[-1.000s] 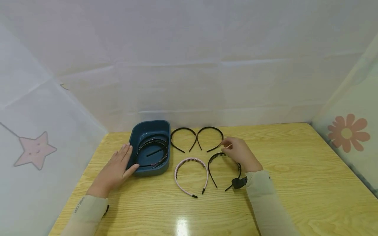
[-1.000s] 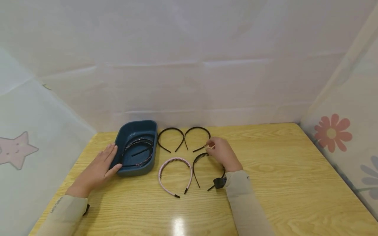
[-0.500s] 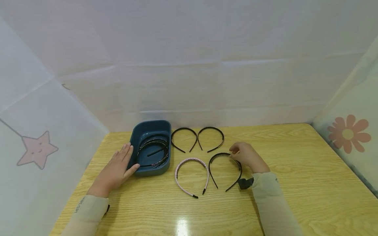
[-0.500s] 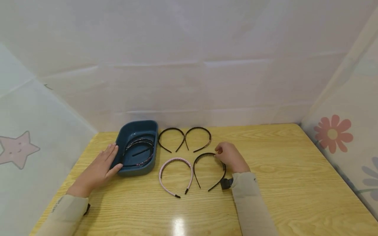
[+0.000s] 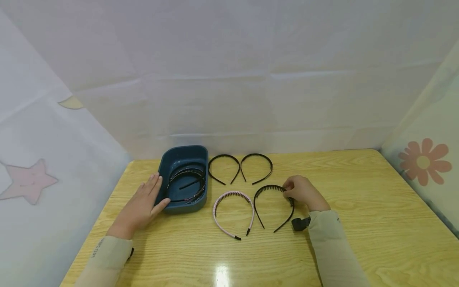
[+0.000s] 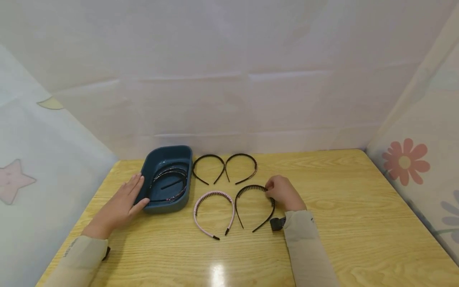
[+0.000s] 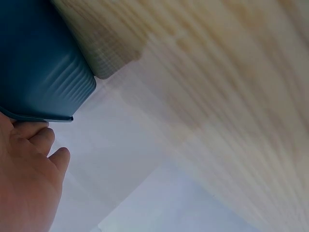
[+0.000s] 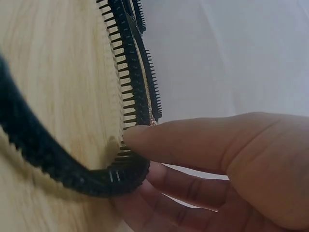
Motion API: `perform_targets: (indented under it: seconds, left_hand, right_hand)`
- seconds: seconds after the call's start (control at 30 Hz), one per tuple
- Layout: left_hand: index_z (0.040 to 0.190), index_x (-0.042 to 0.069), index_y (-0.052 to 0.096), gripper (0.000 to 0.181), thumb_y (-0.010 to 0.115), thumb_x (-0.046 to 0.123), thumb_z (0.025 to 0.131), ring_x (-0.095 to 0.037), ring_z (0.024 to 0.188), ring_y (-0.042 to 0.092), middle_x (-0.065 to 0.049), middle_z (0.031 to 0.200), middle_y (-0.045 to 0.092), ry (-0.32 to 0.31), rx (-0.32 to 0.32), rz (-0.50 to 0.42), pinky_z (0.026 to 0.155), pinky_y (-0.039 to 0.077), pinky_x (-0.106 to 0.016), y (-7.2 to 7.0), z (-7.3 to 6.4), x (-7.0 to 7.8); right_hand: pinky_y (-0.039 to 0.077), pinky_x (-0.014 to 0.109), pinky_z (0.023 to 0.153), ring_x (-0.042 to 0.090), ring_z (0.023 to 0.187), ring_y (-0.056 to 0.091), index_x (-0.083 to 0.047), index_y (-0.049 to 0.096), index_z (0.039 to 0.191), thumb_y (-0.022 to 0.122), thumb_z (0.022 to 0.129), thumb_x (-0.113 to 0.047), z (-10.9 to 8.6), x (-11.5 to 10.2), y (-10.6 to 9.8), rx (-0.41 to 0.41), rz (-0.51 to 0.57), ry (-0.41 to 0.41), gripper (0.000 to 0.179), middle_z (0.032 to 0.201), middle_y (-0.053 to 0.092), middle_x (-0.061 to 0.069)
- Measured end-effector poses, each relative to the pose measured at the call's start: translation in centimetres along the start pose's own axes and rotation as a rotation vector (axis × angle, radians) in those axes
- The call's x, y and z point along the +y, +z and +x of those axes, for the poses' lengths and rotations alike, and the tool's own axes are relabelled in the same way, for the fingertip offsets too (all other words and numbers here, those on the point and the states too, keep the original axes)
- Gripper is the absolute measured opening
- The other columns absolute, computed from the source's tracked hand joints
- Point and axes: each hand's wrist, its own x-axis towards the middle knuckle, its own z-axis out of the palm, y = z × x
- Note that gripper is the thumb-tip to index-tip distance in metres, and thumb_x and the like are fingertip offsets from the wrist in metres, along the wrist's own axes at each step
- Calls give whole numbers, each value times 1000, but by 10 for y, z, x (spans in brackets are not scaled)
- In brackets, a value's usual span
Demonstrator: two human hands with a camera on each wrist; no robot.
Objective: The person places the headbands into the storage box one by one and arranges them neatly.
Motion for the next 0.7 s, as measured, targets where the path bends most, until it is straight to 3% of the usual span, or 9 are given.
perform_targets:
  seconds: [0.7]
  left_hand:
    - [149,-1,14,80,42,52,96,-34,142,7,-18,155,9,2,10,-2,113,12,-53,-3,-1,3]
  right_hand:
    - [52,35,68,21,80,60,2,67,105,67,85,-11,-9,6,-14,16,52,-25,23,90,64,10]
